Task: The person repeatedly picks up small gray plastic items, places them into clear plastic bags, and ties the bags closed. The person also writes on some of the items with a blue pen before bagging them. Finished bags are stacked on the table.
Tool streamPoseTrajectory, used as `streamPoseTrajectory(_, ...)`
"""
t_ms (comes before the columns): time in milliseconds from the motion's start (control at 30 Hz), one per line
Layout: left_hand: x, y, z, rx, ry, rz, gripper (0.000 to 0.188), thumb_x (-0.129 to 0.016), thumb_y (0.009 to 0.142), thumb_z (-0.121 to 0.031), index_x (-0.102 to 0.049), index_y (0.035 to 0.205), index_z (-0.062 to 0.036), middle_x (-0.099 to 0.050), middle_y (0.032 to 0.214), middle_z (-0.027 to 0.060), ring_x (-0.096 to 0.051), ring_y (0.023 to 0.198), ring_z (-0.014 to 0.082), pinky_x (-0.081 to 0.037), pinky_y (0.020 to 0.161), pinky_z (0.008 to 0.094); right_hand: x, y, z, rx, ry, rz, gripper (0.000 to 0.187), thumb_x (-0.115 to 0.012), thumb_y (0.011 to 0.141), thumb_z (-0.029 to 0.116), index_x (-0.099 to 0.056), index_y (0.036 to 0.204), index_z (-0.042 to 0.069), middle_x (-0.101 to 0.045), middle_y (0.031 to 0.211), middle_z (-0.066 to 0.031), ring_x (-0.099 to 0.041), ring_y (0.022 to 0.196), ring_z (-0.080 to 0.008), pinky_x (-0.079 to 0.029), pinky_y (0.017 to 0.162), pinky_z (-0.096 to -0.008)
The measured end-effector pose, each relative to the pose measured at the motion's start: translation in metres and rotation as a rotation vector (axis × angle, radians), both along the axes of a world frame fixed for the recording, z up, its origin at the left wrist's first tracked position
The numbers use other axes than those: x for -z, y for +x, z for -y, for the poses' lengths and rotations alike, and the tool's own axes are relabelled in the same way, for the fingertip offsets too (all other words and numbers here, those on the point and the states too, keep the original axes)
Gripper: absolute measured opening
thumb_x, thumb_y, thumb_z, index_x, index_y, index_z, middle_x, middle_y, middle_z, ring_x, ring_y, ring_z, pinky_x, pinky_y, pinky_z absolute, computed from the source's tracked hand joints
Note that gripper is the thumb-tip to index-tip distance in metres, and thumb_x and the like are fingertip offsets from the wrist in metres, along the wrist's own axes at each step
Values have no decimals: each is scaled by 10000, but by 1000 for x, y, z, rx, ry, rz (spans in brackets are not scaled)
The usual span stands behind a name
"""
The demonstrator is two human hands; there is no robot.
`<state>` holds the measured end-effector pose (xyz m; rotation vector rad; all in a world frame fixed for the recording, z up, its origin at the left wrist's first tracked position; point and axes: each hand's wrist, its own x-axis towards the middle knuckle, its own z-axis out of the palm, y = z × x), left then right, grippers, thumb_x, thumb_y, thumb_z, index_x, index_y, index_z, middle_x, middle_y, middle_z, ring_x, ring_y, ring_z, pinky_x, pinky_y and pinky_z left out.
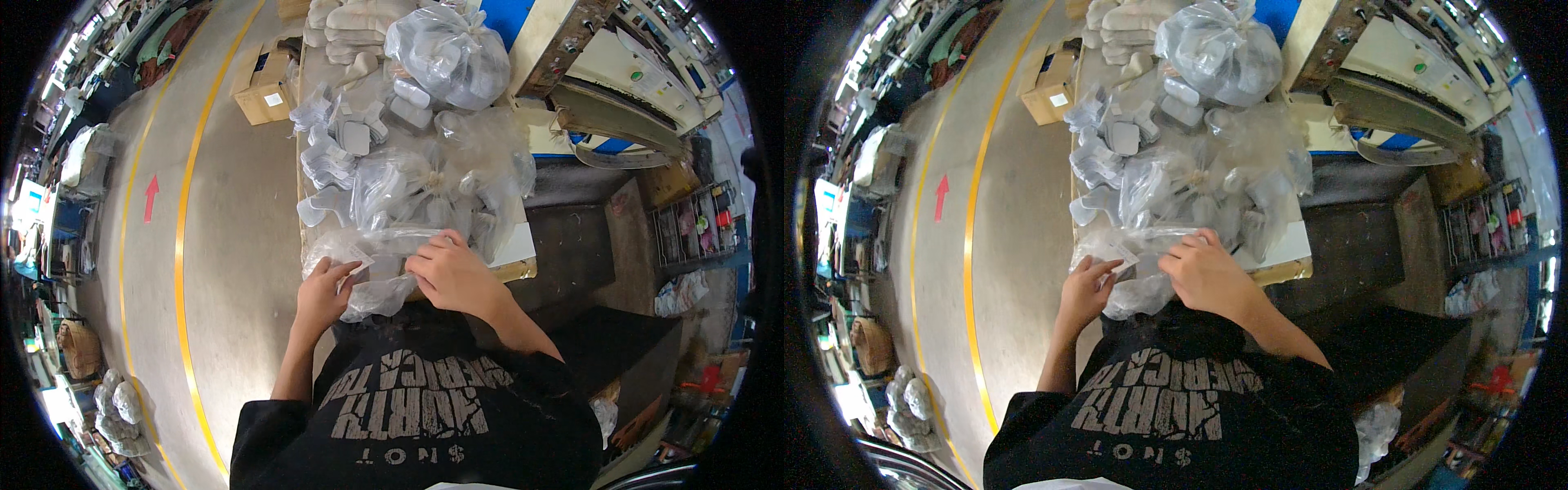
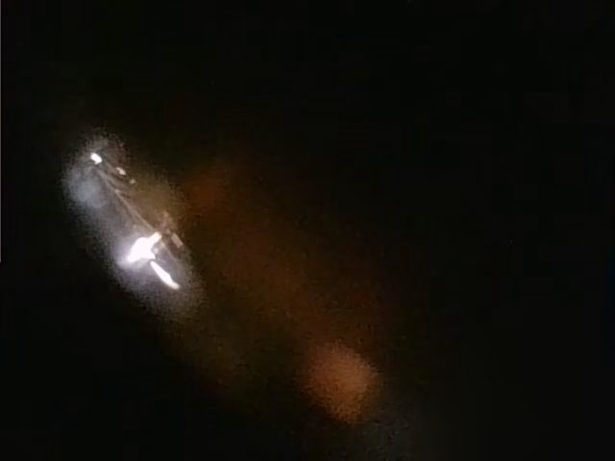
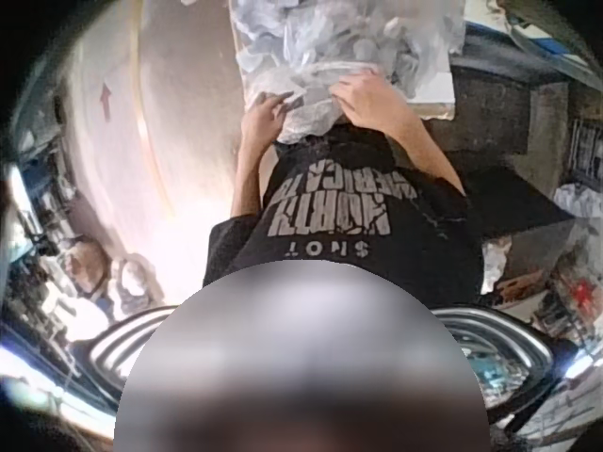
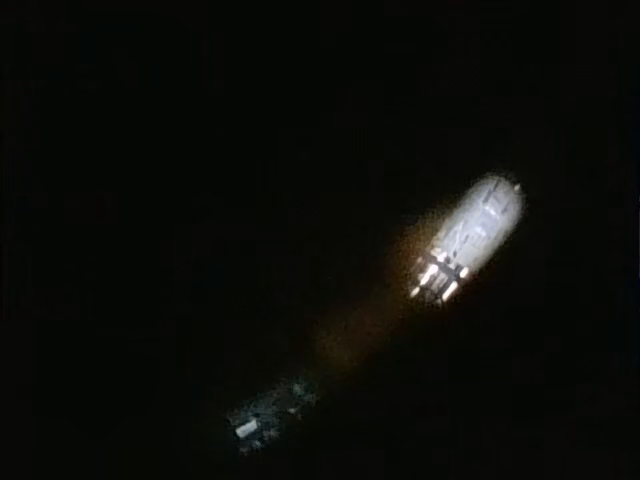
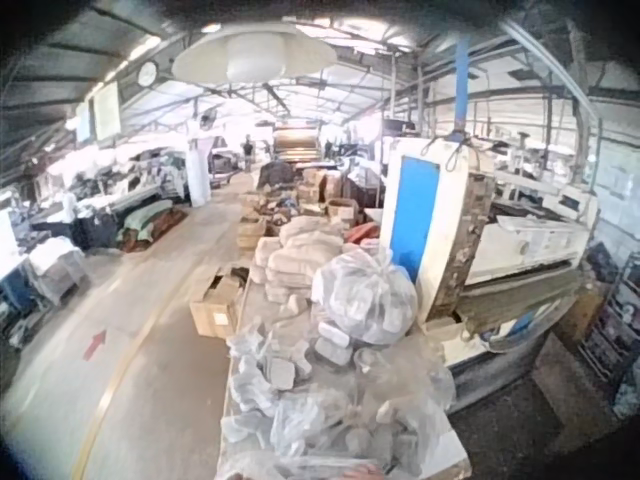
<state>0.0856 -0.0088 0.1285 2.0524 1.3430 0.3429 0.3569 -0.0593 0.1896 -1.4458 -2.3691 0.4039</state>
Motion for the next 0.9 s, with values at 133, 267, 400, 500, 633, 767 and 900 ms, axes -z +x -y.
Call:
streamPoseTrajectory(133,-45,2,-2,22,-121,444,514,-750,835,-4,-676,1338,-80,-637,1008,88,-618,827,190,-517,766,340,-17,-12,-5,-41,115,-239,170,-708,797,76,-679,961,106,-636,952,-81,-611,1015,-299,-452,965,-445)
streamPoseTrajectory(267,-52,22,3,236,-140,613,504,-738,853,2,-631,1344,-22,-645,1120,135,-628,974,238,-512,807,331,-27,-43,-11,-168,274,-386,245,-736,784,98,-674,1022,109,-605,1094,-94,-572,1107,-318,-437,992,-459)
streamPoseTrajectory(400,-42,25,3,-54,-222,732,327,-631,938,46,-612,1263,14,-650,1140,94,-625,1005,164,-504,821,284,-19,-50,-18,66,343,-598,456,-772,856,196,-623,1275,92,-579,1269,-145,-536,1192,-377,-411,1058,-490)
streamPoseTrajectory(500,-50,21,7,-246,-352,909,256,-610,953,48,-625,1207,12,-639,1142,73,-612,1000,128,-492,817,262,8,-52,-23,97,205,-795,560,-774,896,234,-576,1372,16,-561,1379,-208,-530,1267,-406,-405,1104,-486)
streamPoseTrajectory(633,-79,31,15,-54,-26,923,297,-652,912,44,-614,1202,-8,-639,1055,35,-586,951,119,-475,807,283,61,-74,-14,116,-61,-944,432,-680,943,122,-577,1339,-18,-613,1327,-206,-586,1260,-334,-444,1092,-442)
streamPoseTrajectory(767,-108,16,10,-25,369,495,279,-653,851,58,-660,1122,-9,-613,1033,86,-606,837,171,-485,779,299,88,-68,-20,279,-285,-1385,302,-447,1023,25,-565,1300,-3,-692,1114,-91,-656,1085,-224,-503,981,-353)
streamPoseTrajectory(900,-111,20,17,19,207,616,276,-650,818,66,-685,1083,-3,-618,980,94,-591,763,156,-466,696,269,84,-64,-23,436,-467,-1308,307,-496,949,77,-578,1233,-6,-681,1103,-173,-674,1044,-323,-531,900,-419)
